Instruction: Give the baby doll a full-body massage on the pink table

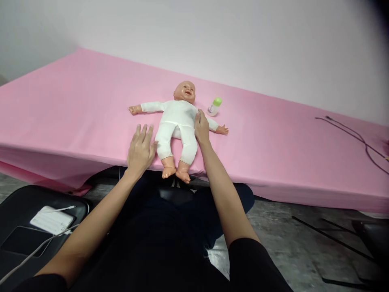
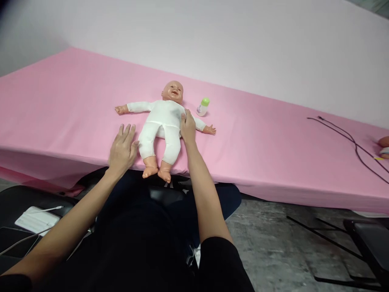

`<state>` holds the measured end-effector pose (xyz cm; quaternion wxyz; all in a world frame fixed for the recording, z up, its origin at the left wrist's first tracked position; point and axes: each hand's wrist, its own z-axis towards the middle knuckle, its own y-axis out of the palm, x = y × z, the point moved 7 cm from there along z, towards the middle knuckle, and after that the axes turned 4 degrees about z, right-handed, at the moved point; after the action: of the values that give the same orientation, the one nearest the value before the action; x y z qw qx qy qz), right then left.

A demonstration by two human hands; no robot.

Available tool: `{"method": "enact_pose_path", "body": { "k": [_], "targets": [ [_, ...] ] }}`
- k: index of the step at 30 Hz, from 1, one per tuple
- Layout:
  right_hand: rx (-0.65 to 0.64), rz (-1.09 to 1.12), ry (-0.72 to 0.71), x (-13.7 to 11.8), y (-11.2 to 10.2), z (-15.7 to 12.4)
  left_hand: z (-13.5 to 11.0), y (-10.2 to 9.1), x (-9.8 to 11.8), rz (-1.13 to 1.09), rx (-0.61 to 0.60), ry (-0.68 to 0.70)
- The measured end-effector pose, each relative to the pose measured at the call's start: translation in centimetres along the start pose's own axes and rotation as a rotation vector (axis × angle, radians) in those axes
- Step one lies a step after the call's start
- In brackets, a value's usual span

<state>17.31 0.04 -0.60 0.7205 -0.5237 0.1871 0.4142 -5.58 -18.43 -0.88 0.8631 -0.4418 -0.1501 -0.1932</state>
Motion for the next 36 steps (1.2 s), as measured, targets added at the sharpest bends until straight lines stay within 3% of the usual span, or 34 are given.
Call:
{"method": "enact_pose_path", "body": {
  "k": [3, 18, 25, 36],
  "targets": [
    [0.065, 0.001, -0.012, 0.0, -0.2, 0.2, 0.0, -0.1, -0.1, 0.013, 0.013, -0.016],
    [0.097, 0.068, -0.002, 0.5, -0.3, -0.2, -0.3, -0.2, -0.1, 0.08, -0.009, -0.034],
    [0.087, 0.234, 0.036, 1.3, -0.2, -0.1, -0.2, -0.1, 0.0, 0.11, -0.025, -0.023],
    [0.102, 0.132, 0.006, 0.9, -0.2, -0.3, -0.8, -1.1, 0.0, 0.052, 0.127, 0.059]
  ]
}}
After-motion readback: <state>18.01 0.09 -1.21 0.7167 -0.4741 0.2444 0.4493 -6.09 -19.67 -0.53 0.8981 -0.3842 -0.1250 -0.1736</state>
